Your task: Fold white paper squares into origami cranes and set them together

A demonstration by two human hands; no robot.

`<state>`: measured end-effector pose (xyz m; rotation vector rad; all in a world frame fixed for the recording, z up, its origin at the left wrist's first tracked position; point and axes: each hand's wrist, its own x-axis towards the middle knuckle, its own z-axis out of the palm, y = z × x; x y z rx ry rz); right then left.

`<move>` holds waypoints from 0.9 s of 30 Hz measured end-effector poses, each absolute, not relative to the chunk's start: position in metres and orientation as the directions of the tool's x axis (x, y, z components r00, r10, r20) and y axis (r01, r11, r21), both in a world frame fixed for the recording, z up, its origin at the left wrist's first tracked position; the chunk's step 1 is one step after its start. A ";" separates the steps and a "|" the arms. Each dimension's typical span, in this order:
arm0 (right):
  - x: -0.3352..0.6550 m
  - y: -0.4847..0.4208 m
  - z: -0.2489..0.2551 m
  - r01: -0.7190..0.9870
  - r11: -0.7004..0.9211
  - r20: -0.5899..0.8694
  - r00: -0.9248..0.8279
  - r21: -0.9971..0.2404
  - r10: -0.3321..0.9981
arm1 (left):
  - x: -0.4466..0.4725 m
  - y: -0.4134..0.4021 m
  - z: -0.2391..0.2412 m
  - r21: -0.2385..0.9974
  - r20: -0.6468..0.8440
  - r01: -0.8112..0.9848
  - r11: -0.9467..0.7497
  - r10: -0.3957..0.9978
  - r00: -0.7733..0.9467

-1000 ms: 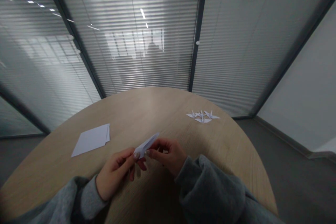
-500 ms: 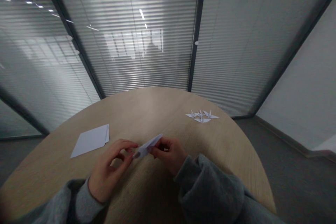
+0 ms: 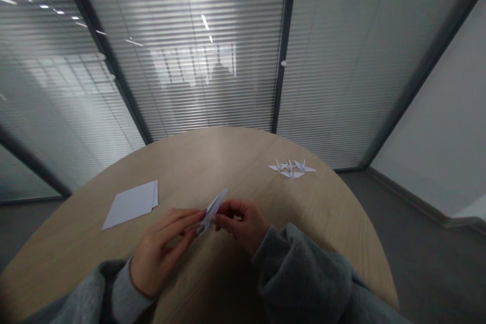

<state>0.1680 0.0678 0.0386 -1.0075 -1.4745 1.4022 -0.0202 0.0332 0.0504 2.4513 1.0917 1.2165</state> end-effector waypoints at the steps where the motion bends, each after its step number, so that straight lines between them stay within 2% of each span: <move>1: 0.168 0.068 0.039 -0.001 0.056 0.053 -0.323 -0.998 0.945 | -0.020 0.033 0.050 0.472 0.603 0.529 -0.705 0.696 0.389; 11: 0.169 0.067 0.038 0.041 0.104 0.082 -0.366 -0.994 0.927 | -0.019 0.033 0.049 0.536 0.547 0.540 -0.649 0.754 0.363; 16: 0.169 0.066 0.040 0.049 0.122 0.094 -0.385 -0.991 0.918 | -0.020 0.034 0.047 0.503 0.583 0.552 -0.665 0.732 0.352; 22: 0.169 0.062 0.042 0.070 0.226 0.183 -0.383 -0.972 0.905 | -0.019 0.032 0.046 0.534 0.529 0.570 -0.624 0.773 0.351; 27: 0.166 0.060 0.037 0.135 0.334 0.266 -0.367 -0.933 0.891 | -0.017 0.030 0.047 0.512 0.465 0.606 -0.608 0.790 0.400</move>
